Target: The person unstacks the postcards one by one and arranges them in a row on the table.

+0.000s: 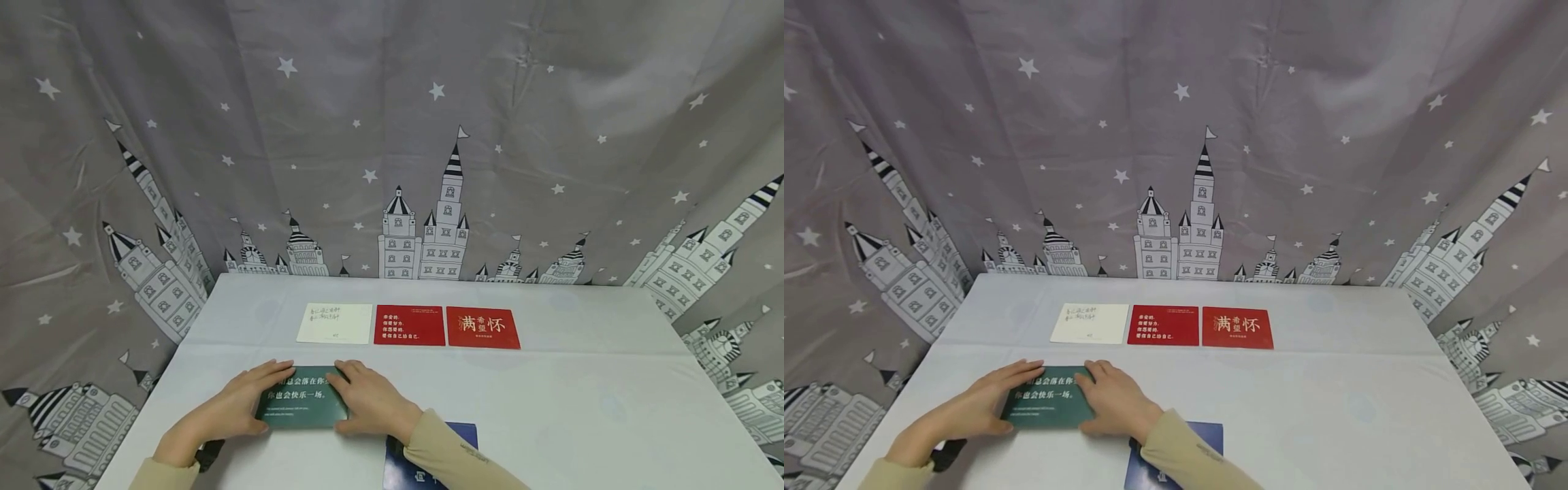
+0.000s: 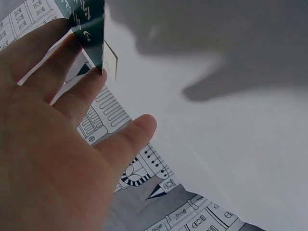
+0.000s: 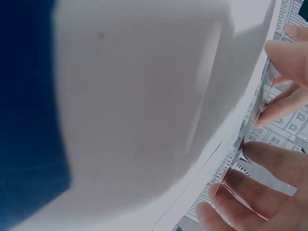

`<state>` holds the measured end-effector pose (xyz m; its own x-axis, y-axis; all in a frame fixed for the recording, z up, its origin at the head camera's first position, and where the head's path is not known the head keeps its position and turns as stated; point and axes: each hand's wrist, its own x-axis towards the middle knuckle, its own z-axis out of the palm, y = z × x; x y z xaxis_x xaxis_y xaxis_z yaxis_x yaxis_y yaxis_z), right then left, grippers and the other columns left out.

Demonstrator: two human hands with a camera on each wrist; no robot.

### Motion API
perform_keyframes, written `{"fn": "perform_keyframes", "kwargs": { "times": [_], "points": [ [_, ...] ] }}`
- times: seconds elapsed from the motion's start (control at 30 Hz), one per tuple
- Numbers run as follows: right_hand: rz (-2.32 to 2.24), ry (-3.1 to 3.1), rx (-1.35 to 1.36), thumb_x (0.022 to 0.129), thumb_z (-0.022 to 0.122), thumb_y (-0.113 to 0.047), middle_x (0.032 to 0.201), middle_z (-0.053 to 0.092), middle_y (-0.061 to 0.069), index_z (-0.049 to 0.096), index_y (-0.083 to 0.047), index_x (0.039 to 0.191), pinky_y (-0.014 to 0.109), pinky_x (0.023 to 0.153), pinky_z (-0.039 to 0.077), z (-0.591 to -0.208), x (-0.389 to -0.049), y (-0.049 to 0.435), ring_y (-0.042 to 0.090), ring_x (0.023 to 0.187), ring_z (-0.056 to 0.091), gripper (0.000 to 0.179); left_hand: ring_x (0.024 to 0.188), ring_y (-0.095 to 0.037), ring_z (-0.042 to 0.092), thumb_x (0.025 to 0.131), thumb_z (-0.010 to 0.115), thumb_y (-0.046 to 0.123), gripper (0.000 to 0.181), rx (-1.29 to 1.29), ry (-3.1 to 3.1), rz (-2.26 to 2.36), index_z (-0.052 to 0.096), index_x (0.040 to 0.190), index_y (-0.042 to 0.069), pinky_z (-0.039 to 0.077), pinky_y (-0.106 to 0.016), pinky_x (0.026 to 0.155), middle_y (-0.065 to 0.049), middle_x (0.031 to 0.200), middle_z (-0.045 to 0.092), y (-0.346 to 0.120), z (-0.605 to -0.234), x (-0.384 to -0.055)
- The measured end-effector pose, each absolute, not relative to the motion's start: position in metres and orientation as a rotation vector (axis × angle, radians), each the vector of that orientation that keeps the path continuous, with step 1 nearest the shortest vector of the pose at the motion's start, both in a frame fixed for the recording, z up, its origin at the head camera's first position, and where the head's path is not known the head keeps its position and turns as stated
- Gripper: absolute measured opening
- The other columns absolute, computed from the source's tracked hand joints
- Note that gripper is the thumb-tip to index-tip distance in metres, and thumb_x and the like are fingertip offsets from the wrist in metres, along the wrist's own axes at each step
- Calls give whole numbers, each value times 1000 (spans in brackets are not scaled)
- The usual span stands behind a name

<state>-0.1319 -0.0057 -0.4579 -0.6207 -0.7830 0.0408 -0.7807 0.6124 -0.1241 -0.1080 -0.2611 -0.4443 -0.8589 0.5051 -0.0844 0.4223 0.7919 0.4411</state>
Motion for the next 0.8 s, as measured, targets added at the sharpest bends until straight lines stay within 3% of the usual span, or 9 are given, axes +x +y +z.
{"fn": "perform_keyframes", "kwargs": {
  "times": [0.8],
  "points": [
    [-127,2848,-1337,74,63,-51,134,41,6,45,-13,132,21,98,32,-464,-146,-43,17,122,36,72,122,-41,33,53,82,10,91,653,2864,490,41,134,6,22,-69,89,-18,136,37,-287,-449,-119]
  ]
}}
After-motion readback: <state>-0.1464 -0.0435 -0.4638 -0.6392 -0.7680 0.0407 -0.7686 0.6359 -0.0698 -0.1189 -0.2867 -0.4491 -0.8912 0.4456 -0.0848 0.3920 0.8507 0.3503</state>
